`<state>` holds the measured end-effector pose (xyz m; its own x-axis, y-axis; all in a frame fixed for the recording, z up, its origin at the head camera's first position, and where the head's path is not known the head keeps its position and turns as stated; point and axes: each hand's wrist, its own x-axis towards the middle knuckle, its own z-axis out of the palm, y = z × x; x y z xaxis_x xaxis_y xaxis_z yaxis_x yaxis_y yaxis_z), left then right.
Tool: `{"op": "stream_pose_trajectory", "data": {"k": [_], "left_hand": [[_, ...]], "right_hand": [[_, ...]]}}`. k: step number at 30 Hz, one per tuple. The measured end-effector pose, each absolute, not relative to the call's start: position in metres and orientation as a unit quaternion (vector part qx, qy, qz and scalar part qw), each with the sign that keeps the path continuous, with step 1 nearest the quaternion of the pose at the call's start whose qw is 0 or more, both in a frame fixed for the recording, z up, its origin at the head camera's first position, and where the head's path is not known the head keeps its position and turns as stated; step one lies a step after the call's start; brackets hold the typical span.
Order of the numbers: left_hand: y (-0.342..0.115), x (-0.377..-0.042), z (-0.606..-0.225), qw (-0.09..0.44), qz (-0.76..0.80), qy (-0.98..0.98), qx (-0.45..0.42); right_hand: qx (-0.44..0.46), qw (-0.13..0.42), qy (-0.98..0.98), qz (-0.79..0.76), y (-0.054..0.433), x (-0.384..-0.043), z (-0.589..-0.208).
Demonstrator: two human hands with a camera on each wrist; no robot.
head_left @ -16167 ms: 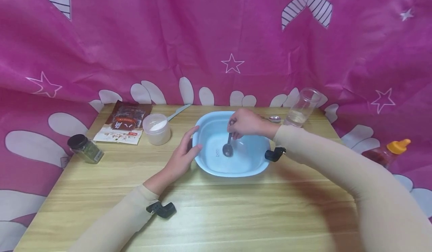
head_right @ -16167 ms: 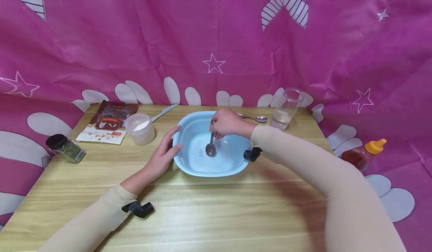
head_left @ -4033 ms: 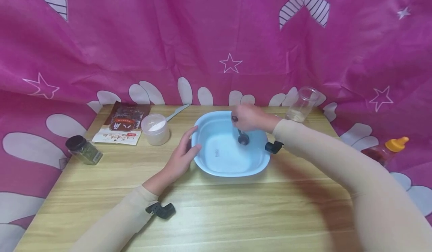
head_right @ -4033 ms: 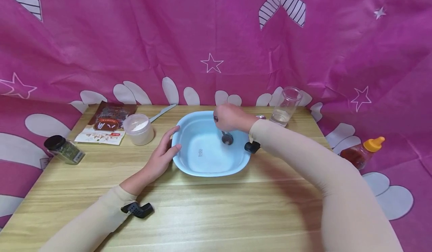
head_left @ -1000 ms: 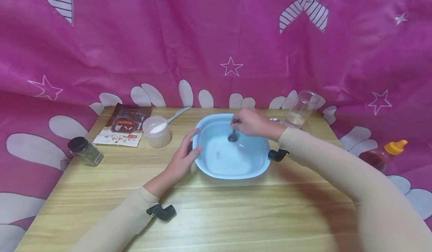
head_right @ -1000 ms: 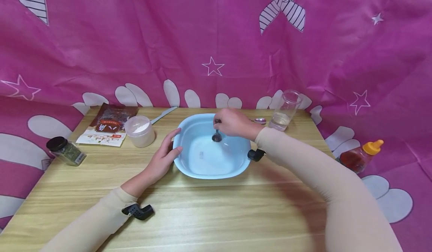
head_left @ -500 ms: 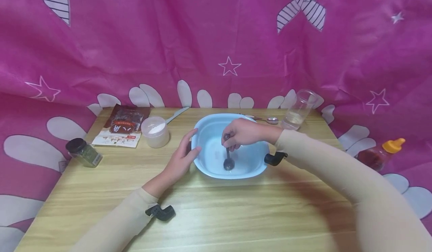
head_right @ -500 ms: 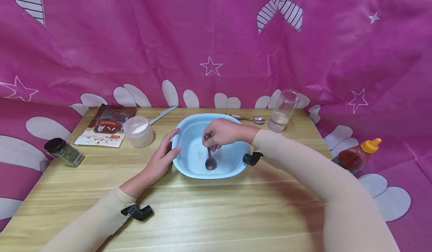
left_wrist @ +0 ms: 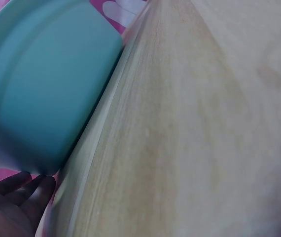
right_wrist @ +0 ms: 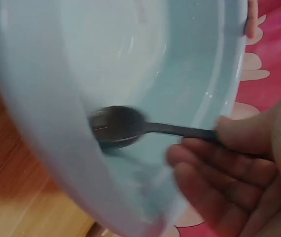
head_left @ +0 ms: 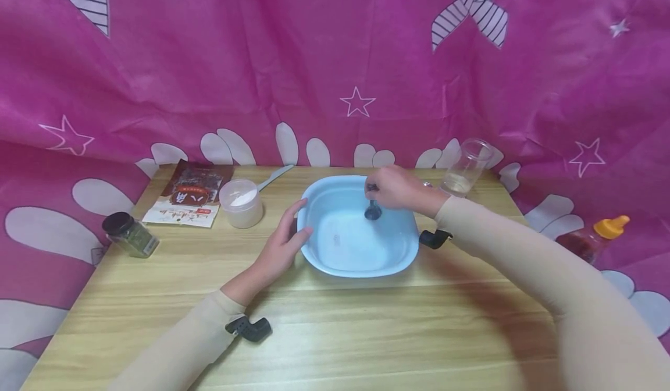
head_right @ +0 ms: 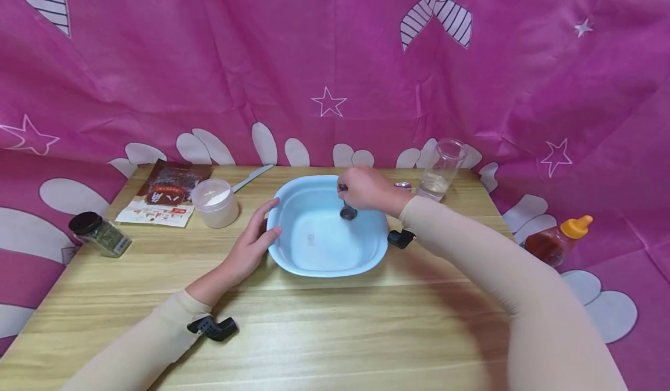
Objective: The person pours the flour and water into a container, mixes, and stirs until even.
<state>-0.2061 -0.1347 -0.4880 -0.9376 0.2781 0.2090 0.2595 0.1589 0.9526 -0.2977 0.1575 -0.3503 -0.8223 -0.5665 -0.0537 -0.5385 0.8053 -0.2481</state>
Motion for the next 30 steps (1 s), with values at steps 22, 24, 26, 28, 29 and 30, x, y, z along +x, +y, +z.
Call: {"op": "stream_pose_trajectory", "data": {"k": [22,24,26,28,29,30], "left_hand": [[-0.134,-0.206,-0.49,0.004,0.616,0.768,0.177],[-0.134,-0.206,-0.49,0.004,0.614,0.769,0.177],[-0.134,-0.206,-0.491,0.004,0.614,0.769,0.176],[-0.134,-0.207,-0.491,0.004,0.615,0.768,0.178],[-0.134,-0.207,-0.491,0.003,0.617,0.766,0.178],[-0.135,-0.207,-0.491,0.003,0.619,0.765,0.179]], "right_hand": [[-0.258,0.262,0.868,-0.334,0.125,-0.298,-0.368],[-0.243,0.228,0.882,-0.334,0.127,-0.3,-0.367],[-0.237,0.186,0.901,-0.313,0.131,-0.301,-0.365],[-0.233,0.147,0.92,-0.28,0.136,-0.301,-0.362],[-0.233,0.132,0.927,-0.262,0.138,-0.3,-0.36],[-0.234,0.119,0.934,-0.242,0.14,-0.299,-0.358]]}}
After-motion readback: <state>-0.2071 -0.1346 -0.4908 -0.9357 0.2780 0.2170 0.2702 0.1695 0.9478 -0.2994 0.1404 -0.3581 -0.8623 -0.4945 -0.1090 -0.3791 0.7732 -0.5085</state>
